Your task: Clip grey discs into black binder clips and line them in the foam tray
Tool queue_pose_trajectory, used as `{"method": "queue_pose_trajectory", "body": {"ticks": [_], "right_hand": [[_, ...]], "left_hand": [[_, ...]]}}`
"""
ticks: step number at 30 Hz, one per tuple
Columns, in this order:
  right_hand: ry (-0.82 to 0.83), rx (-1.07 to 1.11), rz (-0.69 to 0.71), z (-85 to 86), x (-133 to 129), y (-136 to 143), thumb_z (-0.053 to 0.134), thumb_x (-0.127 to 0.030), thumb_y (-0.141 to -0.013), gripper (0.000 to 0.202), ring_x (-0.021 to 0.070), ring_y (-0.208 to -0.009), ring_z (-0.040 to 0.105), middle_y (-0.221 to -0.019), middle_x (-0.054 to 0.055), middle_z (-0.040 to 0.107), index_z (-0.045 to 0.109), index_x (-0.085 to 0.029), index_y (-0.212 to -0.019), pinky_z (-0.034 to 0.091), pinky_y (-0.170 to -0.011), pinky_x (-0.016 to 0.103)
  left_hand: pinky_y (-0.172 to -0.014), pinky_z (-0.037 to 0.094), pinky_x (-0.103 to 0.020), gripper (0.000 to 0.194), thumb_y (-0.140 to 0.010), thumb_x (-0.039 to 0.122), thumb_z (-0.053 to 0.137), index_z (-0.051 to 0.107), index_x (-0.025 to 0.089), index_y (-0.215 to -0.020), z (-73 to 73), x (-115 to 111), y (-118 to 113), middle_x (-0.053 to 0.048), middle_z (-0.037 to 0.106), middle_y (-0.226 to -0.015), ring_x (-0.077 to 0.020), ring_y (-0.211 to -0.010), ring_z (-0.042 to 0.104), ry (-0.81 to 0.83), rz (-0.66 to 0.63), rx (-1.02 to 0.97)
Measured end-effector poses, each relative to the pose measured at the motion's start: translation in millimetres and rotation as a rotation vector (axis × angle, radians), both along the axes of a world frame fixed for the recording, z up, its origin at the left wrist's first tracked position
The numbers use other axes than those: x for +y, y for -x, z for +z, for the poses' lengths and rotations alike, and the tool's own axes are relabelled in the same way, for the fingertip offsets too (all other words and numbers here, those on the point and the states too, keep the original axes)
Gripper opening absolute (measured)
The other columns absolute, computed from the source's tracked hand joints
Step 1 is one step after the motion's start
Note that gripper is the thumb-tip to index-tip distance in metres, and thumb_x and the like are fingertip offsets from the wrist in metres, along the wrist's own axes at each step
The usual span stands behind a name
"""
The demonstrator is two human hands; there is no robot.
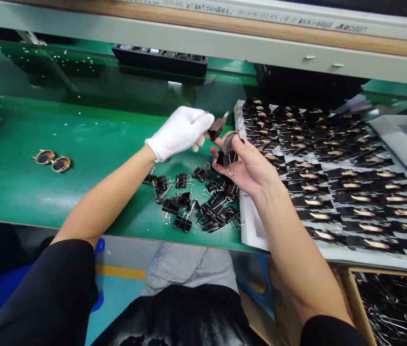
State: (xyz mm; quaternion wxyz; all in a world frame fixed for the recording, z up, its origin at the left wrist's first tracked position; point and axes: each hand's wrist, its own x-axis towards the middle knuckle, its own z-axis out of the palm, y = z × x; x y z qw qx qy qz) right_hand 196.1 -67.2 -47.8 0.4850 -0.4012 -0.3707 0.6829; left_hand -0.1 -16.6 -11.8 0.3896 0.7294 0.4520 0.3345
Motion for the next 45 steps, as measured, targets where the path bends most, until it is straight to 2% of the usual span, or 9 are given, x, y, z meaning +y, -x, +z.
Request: {"method": "queue_pose_trajectory", "body": {"ticks": [4,7,9,15,21,27,30,34,45], "right_hand": [[-0.058,0.015,-0.007,1.9,-2,1,0.094,-0.049,-0.074,0.034,0.0233,-0.108,0.072,-0.113,0.000,0.076,0.074,-0.032,-0.095,0.061,-0.078,0.039],[-0.107,-0.016,-0.018,1.4,-1,1,0.096,-0.049,-0.072,0.037,0.0208,-0.098,0.073,-0.109,0.000,0.077,0.074,-0.031,-0.095,0.057,-0.069,0.034],[-0.138,-0.048,-0.013,0.0,0,1,0.097,-0.050,-0.069,0.038,0.0176,-0.088,0.071,-0.099,-0.001,0.077,0.074,-0.029,-0.091,0.055,-0.065,0.030],[-0.210,-0.129,-0.035,-4.3,0,4,0.098,-0.054,-0.065,0.044,0.0154,-0.082,0.067,-0.089,-0.002,0.073,0.072,-0.027,-0.087,0.058,-0.072,0.031],[-0.254,-0.194,-0.053,-1.8,2,-2,0.097,-0.053,-0.067,0.039,0.0171,-0.088,0.069,-0.094,0.000,0.074,0.073,-0.028,-0.086,0.060,-0.075,0.032],[-0.238,-0.332,-0.139,-5.9,20,-35,0.088,-0.051,-0.080,0.032,0.0196,-0.088,0.072,-0.103,0.003,0.078,0.079,-0.029,-0.103,0.058,-0.063,0.031],[-0.375,-0.441,-0.069,-0.7,20,-50,0.088,-0.047,-0.083,0.033,0.0221,-0.097,0.074,-0.106,0.003,0.079,0.080,-0.029,-0.110,0.064,-0.077,0.038],[-0.541,-0.567,-0.002,13.7,10,-57,0.092,-0.046,-0.079,0.035,0.0228,-0.100,0.076,-0.107,0.003,0.081,0.083,-0.028,-0.108,0.065,-0.089,0.040],[-0.623,-0.616,0.039,20.4,0,-56,0.088,-0.029,-0.083,0.032,0.0271,-0.111,0.078,-0.116,0.004,0.084,0.086,-0.025,-0.115,0.064,-0.104,0.046]], "left_hand": [[-0.056,0.045,-0.029,0.049,-0.105,0.045,0.049,0.058,0.018,-0.065,7.2,-8,-2,-0.002,0.060,-0.057,-0.0122,-0.052,0.056,-0.013,-0.091,0.042],[-0.060,0.040,-0.033,0.067,-0.105,0.061,0.045,0.054,0.018,-0.055,11.9,-9,1,-0.002,0.052,-0.052,-0.0124,-0.053,0.049,-0.102,-0.019,0.163],[-0.060,0.033,-0.036,0.068,-0.102,0.065,0.048,0.047,0.019,-0.052,14.8,-10,1,-0.001,0.048,-0.053,-0.0122,-0.054,0.044,-0.130,0.017,0.266],[-0.060,0.015,-0.037,0.069,-0.094,0.071,0.054,0.027,0.022,-0.054,17.9,-12,0,0.002,0.022,-0.057,-0.0113,-0.057,0.020,-0.089,0.007,0.427],[-0.064,0.018,-0.035,0.059,-0.093,0.062,0.052,0.028,0.022,-0.055,13.6,-10,2,0.001,0.025,-0.061,-0.0120,-0.061,0.025,-0.148,-0.036,0.357],[-0.069,0.032,-0.034,0.050,-0.094,0.052,0.052,0.037,0.023,-0.057,18.2,-15,3,0.000,0.035,-0.060,-0.0144,-0.066,0.042,-0.090,-0.013,0.274],[-0.069,0.034,-0.033,0.047,-0.094,0.049,0.050,0.039,0.021,-0.058,19.4,-19,2,0.000,0.039,-0.061,-0.0139,-0.066,0.046,-0.091,-0.037,0.267],[-0.066,0.028,-0.031,0.053,-0.093,0.056,0.048,0.033,0.021,-0.057,16.7,-23,-1,0.002,0.029,-0.062,-0.0096,-0.061,0.035,-0.172,-0.135,0.286],[-0.066,0.030,-0.029,0.047,-0.095,0.054,0.039,0.037,0.020,-0.061,13.4,-24,-3,0.001,0.031,-0.065,-0.0102,-0.064,0.041,-0.259,-0.200,0.493]]}}
